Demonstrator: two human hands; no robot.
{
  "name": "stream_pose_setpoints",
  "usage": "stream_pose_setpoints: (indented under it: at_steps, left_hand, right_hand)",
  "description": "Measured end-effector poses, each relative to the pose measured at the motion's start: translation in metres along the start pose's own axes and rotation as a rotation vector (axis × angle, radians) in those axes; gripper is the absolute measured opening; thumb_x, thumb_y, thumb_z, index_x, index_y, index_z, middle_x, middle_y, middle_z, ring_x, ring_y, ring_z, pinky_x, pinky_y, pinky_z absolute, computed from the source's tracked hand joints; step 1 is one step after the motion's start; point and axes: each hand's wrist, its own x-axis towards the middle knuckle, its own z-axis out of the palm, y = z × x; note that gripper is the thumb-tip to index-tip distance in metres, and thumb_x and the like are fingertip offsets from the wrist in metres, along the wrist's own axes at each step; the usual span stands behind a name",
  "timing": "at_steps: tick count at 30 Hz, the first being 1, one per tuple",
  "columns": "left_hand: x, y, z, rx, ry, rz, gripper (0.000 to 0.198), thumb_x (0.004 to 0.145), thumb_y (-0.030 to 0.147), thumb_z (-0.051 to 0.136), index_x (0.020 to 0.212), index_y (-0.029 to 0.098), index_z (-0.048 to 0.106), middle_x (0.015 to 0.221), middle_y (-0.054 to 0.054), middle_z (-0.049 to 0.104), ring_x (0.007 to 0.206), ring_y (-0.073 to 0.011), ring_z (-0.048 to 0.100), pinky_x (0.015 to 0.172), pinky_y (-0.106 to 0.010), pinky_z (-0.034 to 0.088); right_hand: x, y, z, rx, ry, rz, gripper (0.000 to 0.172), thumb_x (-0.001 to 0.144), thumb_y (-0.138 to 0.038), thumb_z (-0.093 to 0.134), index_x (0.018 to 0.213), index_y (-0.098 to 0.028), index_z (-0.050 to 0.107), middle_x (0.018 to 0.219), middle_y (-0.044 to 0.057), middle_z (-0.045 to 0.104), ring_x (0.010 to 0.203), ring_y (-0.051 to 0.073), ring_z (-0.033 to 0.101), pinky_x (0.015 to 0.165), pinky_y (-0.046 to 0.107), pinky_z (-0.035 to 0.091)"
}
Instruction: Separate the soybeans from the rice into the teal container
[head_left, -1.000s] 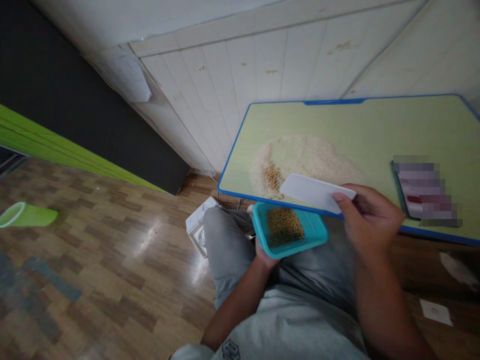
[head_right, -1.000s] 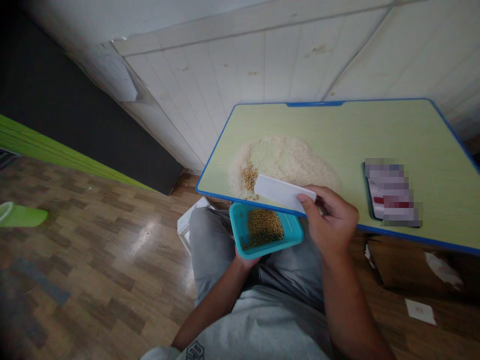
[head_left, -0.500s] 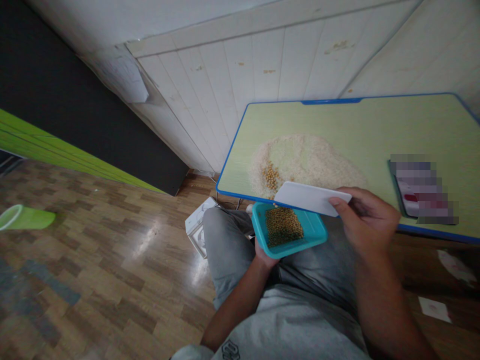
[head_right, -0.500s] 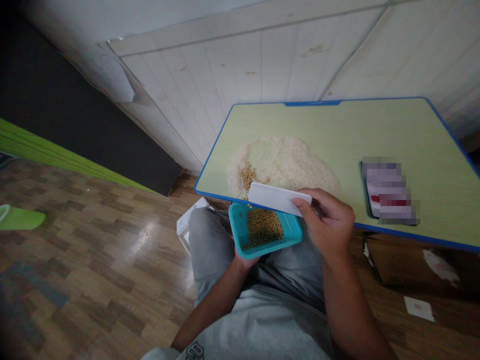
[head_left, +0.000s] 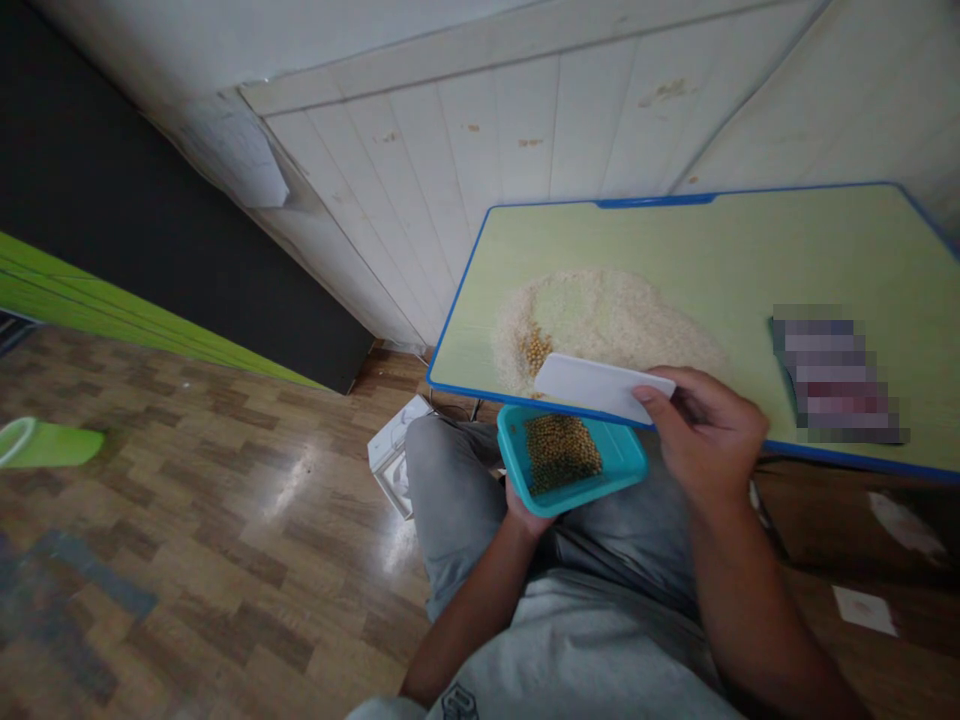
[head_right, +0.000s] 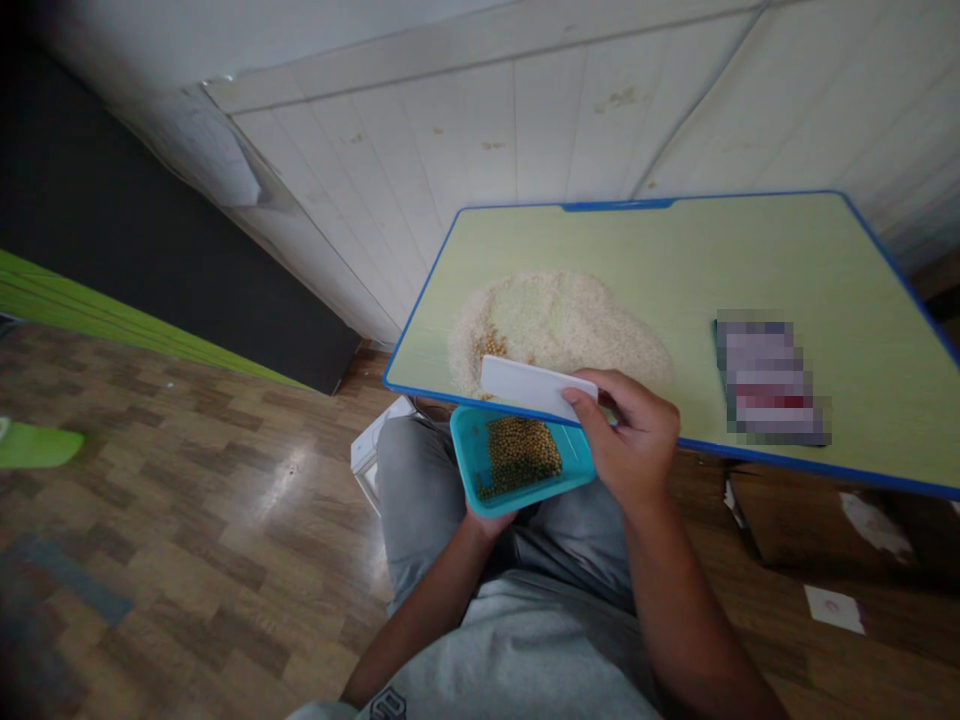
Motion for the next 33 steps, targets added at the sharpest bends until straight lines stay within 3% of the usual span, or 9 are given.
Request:
stream_pose_setpoints:
  at_steps: [6,10,15,23,28,33]
  left_hand:
    - [0.001,0.000,-0.004,-0.059,0.038,-0.005,0.066,0.112,0.057,0.026,0.137,0.021,0.075,0.158,-0.009,0.070,0.148,-0.0326,0.063,0.131,-0.049,0.048]
    - [-0.001,0.002,0.000,-0.057,0.036,-0.010,0.063,0.112,0.052,0.029,0.135,0.021,0.078,0.155,-0.009,0.073,0.150,-0.0339,0.062,0.133,-0.050,0.045]
    - [-0.005,0.003,0.006,0.014,0.094,0.040,0.061,0.112,0.053,0.030,0.132,0.025,0.081,0.154,-0.006,0.073,0.152,-0.0334,0.060,0.131,-0.050,0.048]
    - [0.006,-0.001,-0.011,-0.095,-0.082,0.006,0.064,0.112,0.056,0.029,0.130,0.023,0.081,0.154,-0.006,0.073,0.149,-0.0320,0.063,0.133,-0.054,0.046]
    - [0.010,-0.002,-0.020,-0.110,-0.044,-0.037,0.064,0.113,0.057,0.029,0.135,0.022,0.078,0.156,-0.007,0.072,0.150,-0.0311,0.062,0.134,-0.058,0.043]
    - [0.003,-0.002,-0.015,-0.086,-0.103,0.009,0.051,0.111,0.051,0.042,0.132,0.025,0.081,0.151,-0.006,0.075,0.153,-0.0326,0.059,0.134,-0.061,0.043]
  right_hand:
    - [0.000,0.000,0.001,0.001,-0.036,-0.006,0.006,0.091,-0.032,0.084,0.094,-0.027,0.084,0.085,0.001,0.083,0.073,0.020,0.077,0.068,0.034,0.062]
    - [-0.001,0.000,0.000,0.013,-0.048,-0.016,0.005,0.091,-0.033,0.084,0.093,-0.028,0.084,0.084,0.001,0.083,0.072,0.020,0.076,0.066,0.034,0.063]
    - [-0.002,0.000,0.000,0.006,0.015,-0.006,0.007,0.090,-0.034,0.085,0.093,-0.028,0.083,0.083,0.000,0.082,0.072,0.020,0.076,0.066,0.034,0.062]
    - [-0.001,-0.002,0.002,0.018,-0.042,-0.009,0.005,0.091,-0.032,0.084,0.093,-0.028,0.084,0.085,0.000,0.083,0.074,0.019,0.077,0.068,0.033,0.062]
    - [-0.001,-0.003,-0.002,0.013,-0.068,-0.020,0.005,0.091,-0.033,0.083,0.091,-0.028,0.084,0.084,0.001,0.083,0.073,0.020,0.076,0.067,0.034,0.063]
    - [-0.003,0.000,-0.005,0.010,-0.006,-0.011,0.006,0.090,-0.035,0.084,0.090,-0.029,0.083,0.082,0.000,0.081,0.071,0.021,0.075,0.065,0.035,0.062]
